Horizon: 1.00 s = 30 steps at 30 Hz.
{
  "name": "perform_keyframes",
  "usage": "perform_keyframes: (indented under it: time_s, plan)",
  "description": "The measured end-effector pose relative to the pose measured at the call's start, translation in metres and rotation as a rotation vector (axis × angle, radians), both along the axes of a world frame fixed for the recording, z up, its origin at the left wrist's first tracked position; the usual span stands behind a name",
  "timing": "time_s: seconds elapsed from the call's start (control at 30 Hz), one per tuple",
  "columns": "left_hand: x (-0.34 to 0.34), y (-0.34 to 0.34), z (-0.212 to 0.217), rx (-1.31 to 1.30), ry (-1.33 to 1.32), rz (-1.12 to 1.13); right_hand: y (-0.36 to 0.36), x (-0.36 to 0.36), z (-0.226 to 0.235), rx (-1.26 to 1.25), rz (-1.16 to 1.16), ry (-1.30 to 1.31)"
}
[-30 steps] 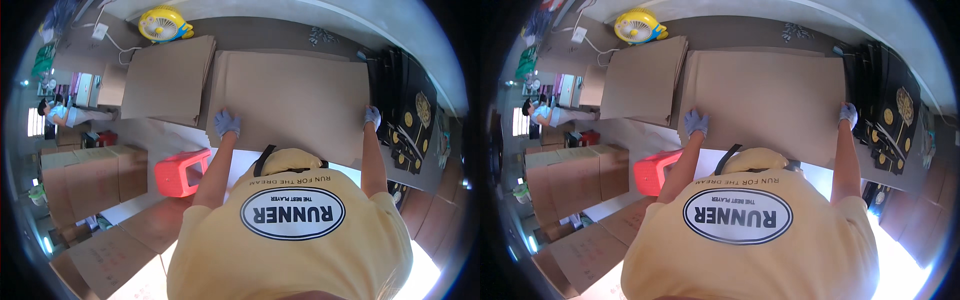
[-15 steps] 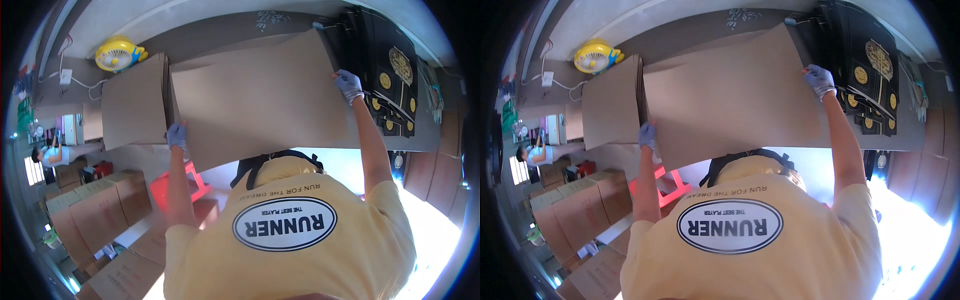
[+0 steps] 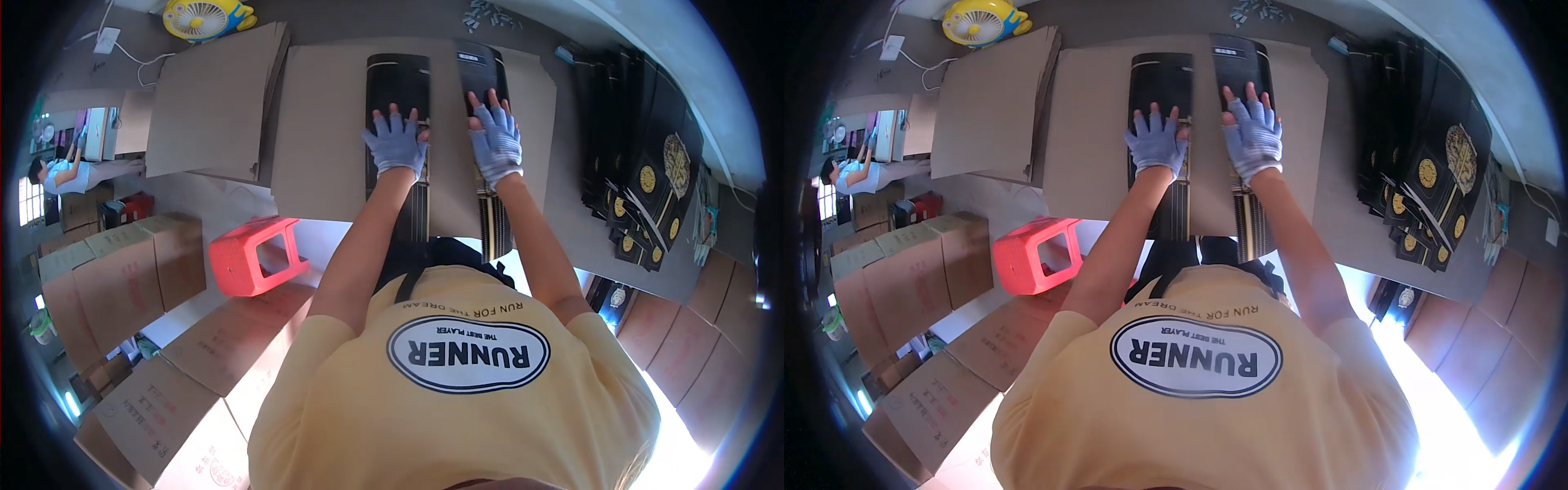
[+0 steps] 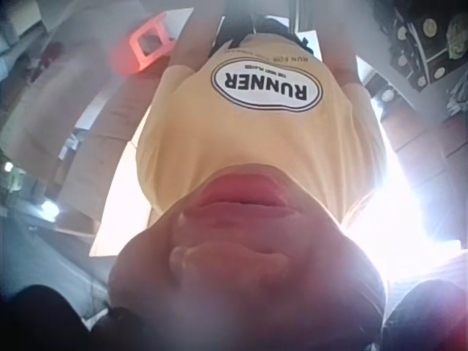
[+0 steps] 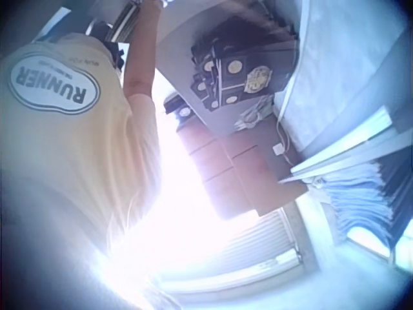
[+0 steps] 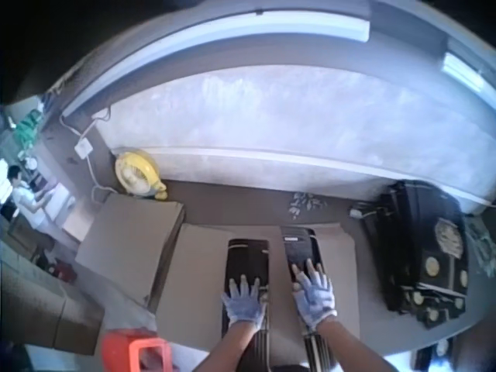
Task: The person wraps black decorative boxes with gold patterns using brown cardboard sheets. They place each box on a sheet, fold the sheet over, and smooth it down before stacking the wrapped box and repeating the process.
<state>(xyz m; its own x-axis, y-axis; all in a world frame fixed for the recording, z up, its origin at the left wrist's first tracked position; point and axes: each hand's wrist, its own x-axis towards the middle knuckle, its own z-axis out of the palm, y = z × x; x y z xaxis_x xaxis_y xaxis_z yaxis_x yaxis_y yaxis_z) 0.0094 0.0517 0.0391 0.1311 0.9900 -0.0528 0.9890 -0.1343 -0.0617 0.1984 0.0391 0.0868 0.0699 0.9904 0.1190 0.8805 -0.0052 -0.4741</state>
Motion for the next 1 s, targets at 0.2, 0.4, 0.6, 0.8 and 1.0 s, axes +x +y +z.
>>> perform_keyframes:
  time_s: [0.2, 0.4, 0.6, 0.8, 1.0]
  plan:
    - [-0.004, 0.028, 0.015, -0.095, -0.096, 0.050, 0.010, -0.005, -0.003, -0.089, -0.045, -0.166]
    - [-0.001, 0.035, -0.023, 0.111, -0.076, 0.089, 0.019, -0.015, -0.020, -0.255, -0.122, -0.243]
    - [0.006, 0.030, -0.044, 0.273, 0.026, 0.117, 0.018, -0.042, -0.062, -0.169, -0.134, -0.432]
    - [0.006, 0.030, -0.051, 0.424, -0.082, 0.070, 0.017, -0.047, -0.085, -0.074, -0.157, -0.435]
    - [0.009, 0.032, -0.044, 0.301, -0.088, 0.064, 0.016, -0.050, -0.078, -0.067, -0.134, -0.452]
